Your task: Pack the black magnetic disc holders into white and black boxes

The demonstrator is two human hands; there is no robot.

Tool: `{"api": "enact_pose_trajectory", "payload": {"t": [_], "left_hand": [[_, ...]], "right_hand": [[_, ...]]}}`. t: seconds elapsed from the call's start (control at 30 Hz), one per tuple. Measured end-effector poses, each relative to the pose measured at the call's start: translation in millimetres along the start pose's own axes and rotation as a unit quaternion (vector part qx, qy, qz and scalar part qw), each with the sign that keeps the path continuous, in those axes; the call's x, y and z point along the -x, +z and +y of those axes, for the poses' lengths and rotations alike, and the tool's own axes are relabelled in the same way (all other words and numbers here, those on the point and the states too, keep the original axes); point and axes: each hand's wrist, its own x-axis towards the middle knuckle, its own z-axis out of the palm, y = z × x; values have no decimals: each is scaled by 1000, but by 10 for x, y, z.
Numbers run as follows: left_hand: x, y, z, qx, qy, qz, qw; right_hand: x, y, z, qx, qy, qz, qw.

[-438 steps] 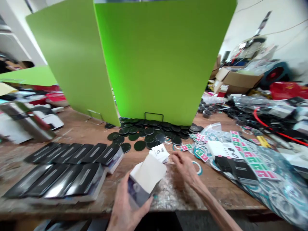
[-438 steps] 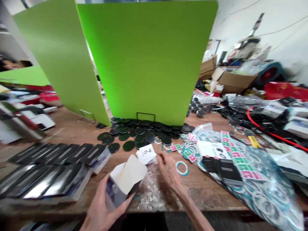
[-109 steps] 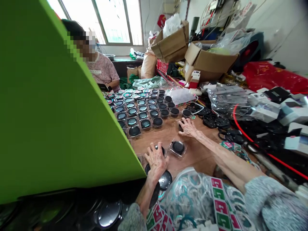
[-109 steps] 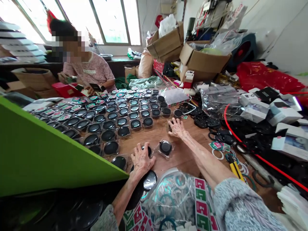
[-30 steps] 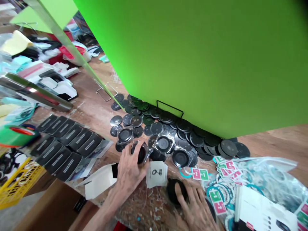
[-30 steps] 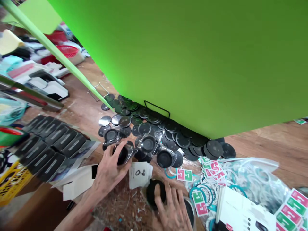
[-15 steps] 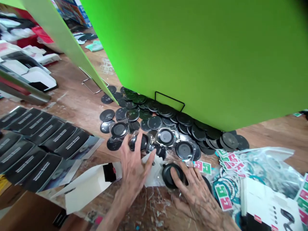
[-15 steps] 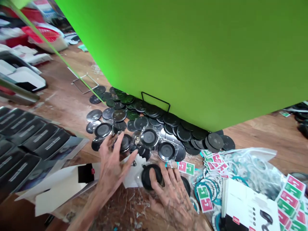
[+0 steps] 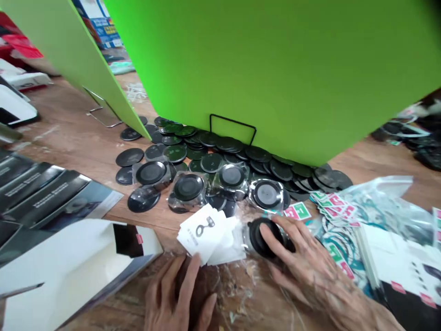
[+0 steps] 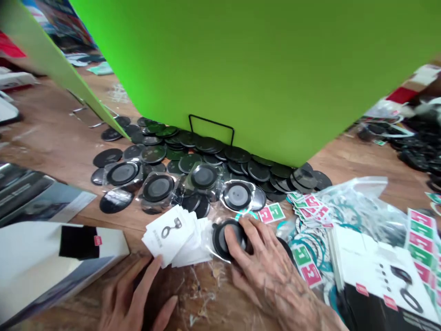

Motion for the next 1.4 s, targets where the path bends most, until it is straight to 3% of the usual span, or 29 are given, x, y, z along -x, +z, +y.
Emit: {"api": "enact_pose_trajectory", "payload": {"t": [0.17, 0.37, 0.5, 0.6, 0.7, 0.83, 1.0, 1.1, 1.23, 1.3, 1.4], "left_hand": [[-25, -14, 33, 37, 32, 33, 998], [-25, -48, 17, 57, 29, 49, 997], [-47, -85, 42, 43, 27, 65, 997], [-37, -123, 70, 39, 40, 62, 997], [-27, -148, 86, 72, 20, 52, 996], [-147, -95, 137, 80, -55, 58, 994], [-452, 15, 366, 50, -140, 55, 987], [-540, 28, 484, 51, -125, 46, 990], [-536, 62, 501, 48, -103, 38, 993], [-531, 97, 485, 42, -97, 30, 994], [-535, 142, 477, 32, -66, 31, 997]], "right_hand": [[-23, -71, -110, 4, 42, 10, 999], [-39, -325, -161, -27, 31, -33, 999], [306, -514, -122, -33, 154, 37, 987], [701, -397, -162, -34, 200, 17, 979], [916, -92, -213, -25, 206, 24, 978], [759, 160, -144, -42, 206, 72, 975], [509, 114, -7, -42, 161, 67, 984], [576, 123, -121, -23, 163, 73, 984], [658, 214, -399, 27, 196, 143, 970], [580, 256, -501, 51, 192, 159, 967], [352, 292, -543, 84, 183, 131, 971]]}}
